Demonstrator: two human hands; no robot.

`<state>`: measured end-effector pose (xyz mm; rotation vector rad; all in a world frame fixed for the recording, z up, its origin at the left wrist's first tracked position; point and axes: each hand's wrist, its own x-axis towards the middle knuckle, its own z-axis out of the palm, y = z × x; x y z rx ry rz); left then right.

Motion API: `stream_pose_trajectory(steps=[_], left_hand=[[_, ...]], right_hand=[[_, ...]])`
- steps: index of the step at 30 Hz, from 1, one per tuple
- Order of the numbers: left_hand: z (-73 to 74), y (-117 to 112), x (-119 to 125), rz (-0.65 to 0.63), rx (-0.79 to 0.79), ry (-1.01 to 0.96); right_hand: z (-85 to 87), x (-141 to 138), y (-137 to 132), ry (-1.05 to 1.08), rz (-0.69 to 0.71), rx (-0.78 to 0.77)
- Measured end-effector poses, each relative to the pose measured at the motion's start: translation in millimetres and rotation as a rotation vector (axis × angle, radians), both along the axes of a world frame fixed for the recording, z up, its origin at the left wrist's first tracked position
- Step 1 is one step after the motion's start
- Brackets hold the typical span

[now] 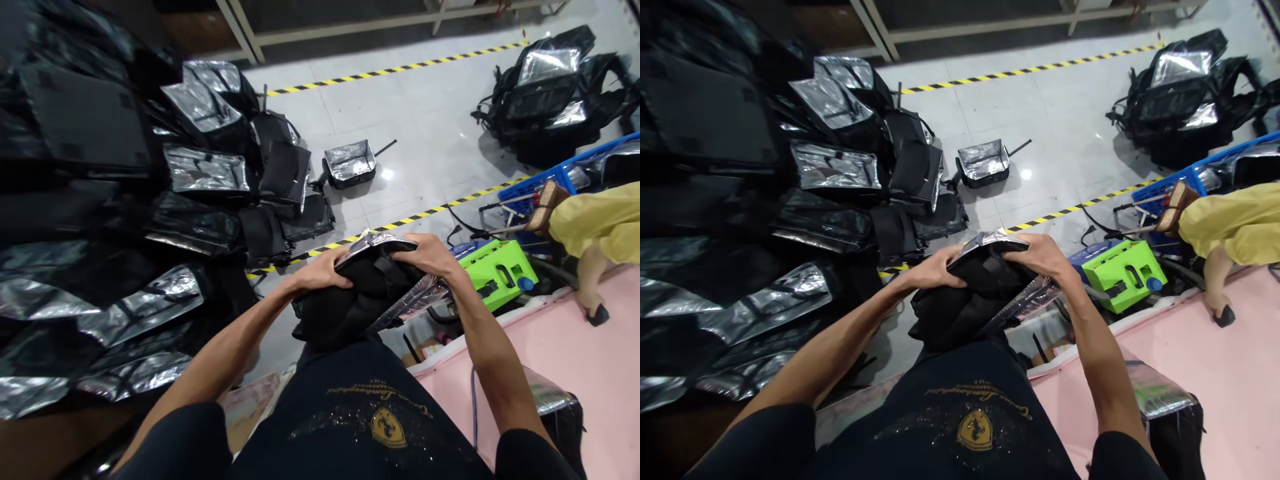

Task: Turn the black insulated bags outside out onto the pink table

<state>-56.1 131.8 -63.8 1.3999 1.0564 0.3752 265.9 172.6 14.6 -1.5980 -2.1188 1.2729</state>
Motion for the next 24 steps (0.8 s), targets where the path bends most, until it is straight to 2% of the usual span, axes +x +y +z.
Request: stream_pose_trajectory(steps=[4,7,9,14,17,18,20,22,24], left_hand=[[-20.6,-1.7,-7.1,0.042,0.070,-0.022],[-39.2,-1.1,-7.0,0.031,0.137,-0.067],[-50.7,1.2,-4.1,0.016,0.191,-0.047],[-77.1,6.8,2.0,-0.019,0.205,-0.084],[-86.3,6.5,1.5,-0.046,0.256,-0.122],[-87.1,5.9,0.9,-0.062,0.279,-0.120],[-85.1,4.4,-0.3,-0.089,0.312,-0.099],[-79.9,2.3,-0.9,-0.095,0.327,-0.072],[-73.9,-1.5,-0.2,-0.079,0.344,-0.062]], right_hand=[[-8.8,5.8,3.7,0.004,-0.011,-0.012],[-30.8,4.3,12.5,0.009,-0.037,0.006],[-57.5,2.4,19.0,0.009,-0.087,0.034],[-141.1,-12.2,28.3,0.095,-0.208,0.059],[-171.9,-25.5,31.8,0.096,-0.268,0.030],[-175.4,-28.2,33.7,0.082,-0.275,0.032],[-171.6,-28.6,37.8,0.040,-0.289,0.061],[-155.2,-21.8,38.6,-0.016,-0.330,0.100],[-132.0,-10.7,29.5,-0.072,-0.437,0.218]])
